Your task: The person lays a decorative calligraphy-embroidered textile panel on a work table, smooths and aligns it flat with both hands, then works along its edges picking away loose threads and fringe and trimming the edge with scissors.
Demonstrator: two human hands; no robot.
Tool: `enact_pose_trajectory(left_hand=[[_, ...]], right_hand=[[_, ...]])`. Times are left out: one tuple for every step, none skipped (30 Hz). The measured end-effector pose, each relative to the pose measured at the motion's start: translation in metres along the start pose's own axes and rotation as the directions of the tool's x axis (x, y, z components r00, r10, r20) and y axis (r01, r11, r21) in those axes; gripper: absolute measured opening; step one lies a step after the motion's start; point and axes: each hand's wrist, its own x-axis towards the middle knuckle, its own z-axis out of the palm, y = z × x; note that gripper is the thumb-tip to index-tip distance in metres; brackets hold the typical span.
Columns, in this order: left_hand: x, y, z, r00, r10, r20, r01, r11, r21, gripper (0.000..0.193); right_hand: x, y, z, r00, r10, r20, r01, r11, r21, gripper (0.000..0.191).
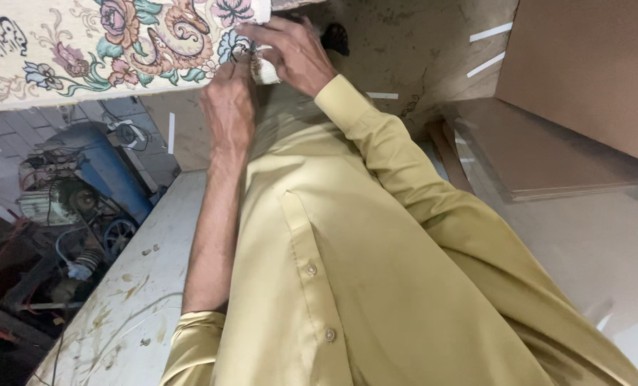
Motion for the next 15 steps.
enact_pose_trajectory(left_hand=[[0.000, -0.001, 0.001, 1.000, 0.003, -0.007, -0.003, 1.000, -0.029, 0.031], [0.000, -0.002, 0.003, 1.000, 0.014, -0.025, -0.015, 1.000, -0.021, 0.031], [-0.001, -0.003, 0.003, 0.999, 0.027, -0.042, -0.027, 1.000, -0.016, 0.031], [-0.001, -0.004, 0.004, 0.997, 0.039, -0.060, -0.040, 0.999, -0.010, 0.031], [-0.001, -0.004, 0.004, 0.998, 0.029, -0.051, -0.030, 0.999, -0.030, 0.028], [-0.001, -0.004, 0.005, 0.999, 0.017, -0.040, -0.019, 0.998, -0.052, 0.025], [0.000, -0.003, 0.005, 1.000, 0.002, -0.027, -0.004, 0.997, -0.072, 0.022], [0.000, -0.002, 0.004, 0.999, -0.005, -0.033, 0.002, 0.996, -0.086, 0.024], [0.001, 0.000, 0.003, 0.999, -0.009, -0.043, 0.004, 0.995, -0.102, 0.025], [0.003, 0.003, 0.002, 0.998, -0.010, -0.056, 0.003, 0.993, -0.120, 0.026], [0.004, 0.005, 0.000, 0.996, 0.011, -0.092, -0.022, 0.992, -0.123, 0.025], [0.005, 0.007, -0.003, 0.991, 0.032, -0.126, -0.048, 0.990, -0.130, 0.023], [0.006, 0.009, -0.006, 0.986, 0.050, -0.158, -0.072, 0.988, -0.138, 0.021], [0.007, 0.011, -0.010, 0.993, 0.023, -0.117, -0.043, 0.983, -0.177, 0.015], [0.007, 0.012, -0.014, 0.997, -0.004, -0.077, -0.013, 0.977, -0.211, 0.011]], right_hand=[[0.000, 0.000, 0.000, 1.000, 0.000, 0.005, 0.000, 1.000, 0.026, 0.060], [0.001, 0.001, 0.000, 1.000, 0.017, 0.015, -0.017, 0.999, 0.043, 0.061], [0.001, 0.001, 0.000, 0.999, 0.035, 0.026, -0.036, 0.998, 0.059, 0.061], [0.001, 0.002, 0.001, 0.998, 0.052, 0.037, -0.054, 0.996, 0.073, 0.061], [0.002, 0.003, 0.002, 0.999, 0.042, 0.034, -0.045, 0.996, 0.075, 0.063], [0.002, 0.003, 0.003, 0.999, 0.035, 0.032, -0.037, 0.996, 0.076, 0.066], [0.002, 0.004, 0.003, 0.999, 0.027, 0.034, -0.030, 0.996, 0.081, 0.068], [0.003, 0.005, 0.004, 0.998, 0.047, 0.049, -0.051, 0.995, 0.086, 0.066], [0.003, 0.005, 0.004, 0.996, 0.066, 0.061, -0.071, 0.994, 0.086, 0.065], [0.003, 0.006, 0.004, 0.994, 0.082, 0.072, -0.088, 0.993, 0.083, 0.064], [0.004, 0.006, 0.004, 0.998, 0.045, 0.047, -0.049, 0.994, 0.094, 0.063], [0.004, 0.007, 0.003, 1.000, 0.011, 0.023, -0.013, 0.995, 0.103, 0.063], [0.004, 0.007, 0.002, 1.000, -0.021, 0.003, 0.021, 0.994, 0.112, 0.063], [0.004, 0.008, 0.002, 1.000, -0.010, 0.022, 0.007, 0.995, 0.101, 0.063], [0.004, 0.008, 0.000, 0.999, -0.001, 0.040, -0.002, 0.996, 0.092, 0.063]])
